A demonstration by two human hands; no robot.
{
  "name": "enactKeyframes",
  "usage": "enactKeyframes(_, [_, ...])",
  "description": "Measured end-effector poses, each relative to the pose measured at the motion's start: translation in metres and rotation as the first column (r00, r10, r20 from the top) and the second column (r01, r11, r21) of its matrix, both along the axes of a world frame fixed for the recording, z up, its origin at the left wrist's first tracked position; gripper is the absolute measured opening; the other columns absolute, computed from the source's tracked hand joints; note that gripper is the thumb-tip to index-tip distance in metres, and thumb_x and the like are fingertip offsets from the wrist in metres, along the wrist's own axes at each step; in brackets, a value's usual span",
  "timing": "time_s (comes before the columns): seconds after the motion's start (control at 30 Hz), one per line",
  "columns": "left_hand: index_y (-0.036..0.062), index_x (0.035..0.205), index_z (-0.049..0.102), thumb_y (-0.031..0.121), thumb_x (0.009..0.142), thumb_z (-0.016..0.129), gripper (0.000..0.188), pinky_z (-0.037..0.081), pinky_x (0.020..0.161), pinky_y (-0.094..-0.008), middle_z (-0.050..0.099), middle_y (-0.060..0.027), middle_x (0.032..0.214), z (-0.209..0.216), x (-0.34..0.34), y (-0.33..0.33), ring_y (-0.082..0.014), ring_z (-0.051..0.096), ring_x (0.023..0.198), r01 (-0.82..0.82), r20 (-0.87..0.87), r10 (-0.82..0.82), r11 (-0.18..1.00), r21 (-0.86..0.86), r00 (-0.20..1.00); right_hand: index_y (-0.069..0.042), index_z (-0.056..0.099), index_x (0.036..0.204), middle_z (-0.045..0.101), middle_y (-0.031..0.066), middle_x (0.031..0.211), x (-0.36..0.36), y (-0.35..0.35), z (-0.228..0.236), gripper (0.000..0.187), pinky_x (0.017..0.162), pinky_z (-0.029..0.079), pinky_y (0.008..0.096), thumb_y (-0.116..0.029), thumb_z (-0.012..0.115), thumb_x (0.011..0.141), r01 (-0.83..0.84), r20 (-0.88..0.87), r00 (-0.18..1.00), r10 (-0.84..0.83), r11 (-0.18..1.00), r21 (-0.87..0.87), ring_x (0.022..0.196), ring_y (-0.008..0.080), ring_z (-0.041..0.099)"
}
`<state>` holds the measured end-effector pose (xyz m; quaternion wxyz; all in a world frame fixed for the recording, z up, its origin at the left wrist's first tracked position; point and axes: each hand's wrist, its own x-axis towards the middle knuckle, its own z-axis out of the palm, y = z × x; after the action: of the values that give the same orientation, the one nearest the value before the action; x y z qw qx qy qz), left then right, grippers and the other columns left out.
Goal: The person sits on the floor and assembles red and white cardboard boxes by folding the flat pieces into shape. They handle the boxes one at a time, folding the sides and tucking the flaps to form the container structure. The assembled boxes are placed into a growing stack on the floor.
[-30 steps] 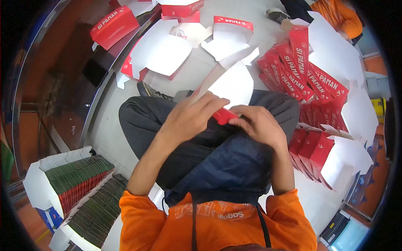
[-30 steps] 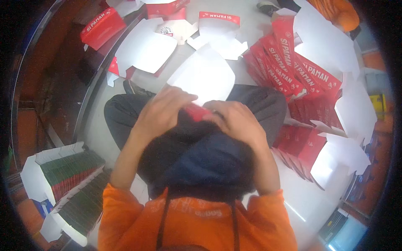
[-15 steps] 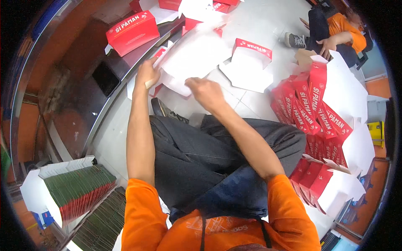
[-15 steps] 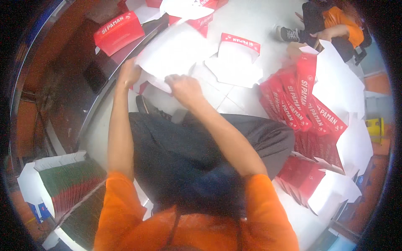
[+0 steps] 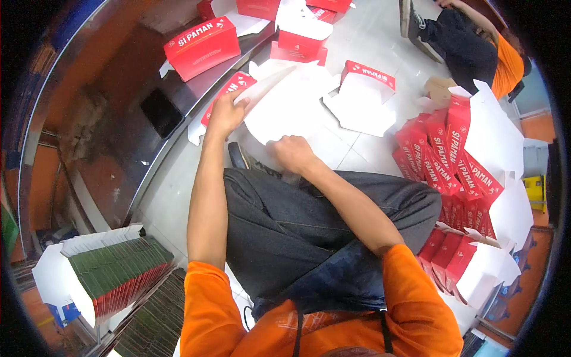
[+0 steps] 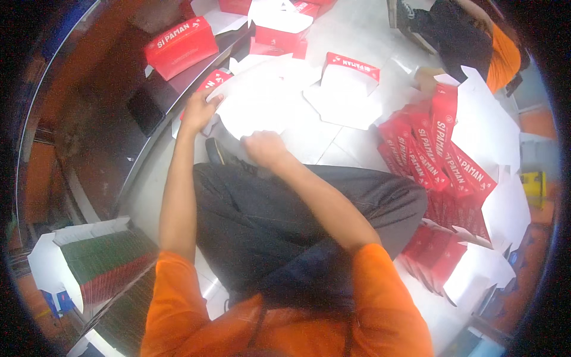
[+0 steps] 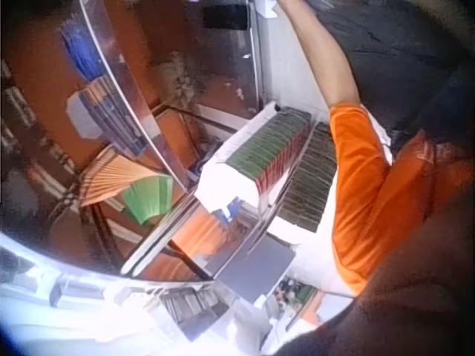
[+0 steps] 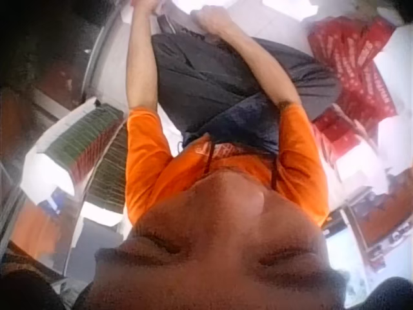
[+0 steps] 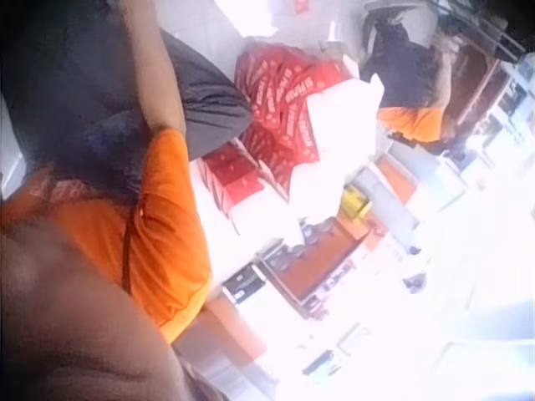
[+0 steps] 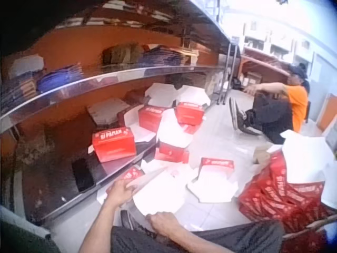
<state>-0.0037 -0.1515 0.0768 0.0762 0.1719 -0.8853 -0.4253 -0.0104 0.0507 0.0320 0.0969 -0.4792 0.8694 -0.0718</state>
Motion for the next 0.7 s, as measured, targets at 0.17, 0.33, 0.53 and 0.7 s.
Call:
enactKeyframes(0.17, [0.0039, 0.118, 0.064, 0.020, 0.089, 0.061, 0.033, 0.047, 0.087, -0.0351, 0.068, -0.0206, 0.104, -0.016, 0.006, -0.005, -0.0271, 0.065, 0.098, 0.108, -0.015, -0.107, 0.992, 0.062, 0.994, -0.007, 0.064, 0.105, 0.068, 0.0153, 0.082, -0.018, 0.028, 0.024, 0.025, 0.072, 0.053, 0.0427, -0.023, 0.063, 0.086, 0.378, 0.176, 0.926, -0.335, 0.819, -0.432, 0.076, 0.0328, 0.067])
enactKeyframes(0.33, [0.0034, 0.119, 0.063, 0.020, 0.090, 0.061, 0.034, 0.046, 0.090, -0.0338, 0.068, -0.0183, 0.106, 0.011, -0.013, 0.039, -0.0226, 0.063, 0.102, 0.249, -0.073, -0.241, 0.960, 0.130, 0.968, 0.002, 0.059, 0.112, 0.066, 0.0199, 0.076, -0.075, 0.117, 0.006, 0.035, 0.071, 0.052, 0.0433, -0.020, 0.065, 0.085, 0.558, -0.005, 0.802, -0.597, 0.753, -0.349, 0.072, 0.0352, 0.065])
enactKeyframes(0.53, [-0.0002, 0.106, 0.063, 0.015, 0.089, 0.052, 0.025, 0.047, 0.088, -0.0346, 0.067, -0.0163, 0.105, -0.011, -0.016, 0.014, -0.0260, 0.063, 0.094, -0.142, -0.365, 0.422, 0.793, 0.593, 0.830, 0.008, 0.059, 0.103, 0.062, 0.0178, 0.066, -0.077, 0.166, -0.017, 0.025, 0.054, 0.051, 0.0354, -0.013, 0.056, 0.090, 0.691, 0.485, 0.716, -0.502, 0.610, -0.389, 0.051, 0.0221, 0.063])
enactKeyframes(0.7, [-0.0002, 0.097, 0.064, 0.020, 0.087, 0.052, 0.026, 0.048, 0.085, -0.0414, 0.067, -0.0228, 0.098, -0.024, 0.053, 0.046, -0.0333, 0.064, 0.096, -0.205, 0.088, 0.203, 0.979, 0.014, 0.975, 0.007, 0.059, 0.100, 0.064, 0.0253, 0.076, -0.075, 0.157, 0.007, 0.025, 0.071, 0.051, 0.0425, -0.015, 0.056, 0.087, 0.792, 0.681, 0.550, -0.483, 0.562, -0.241, 0.077, 0.0405, 0.065])
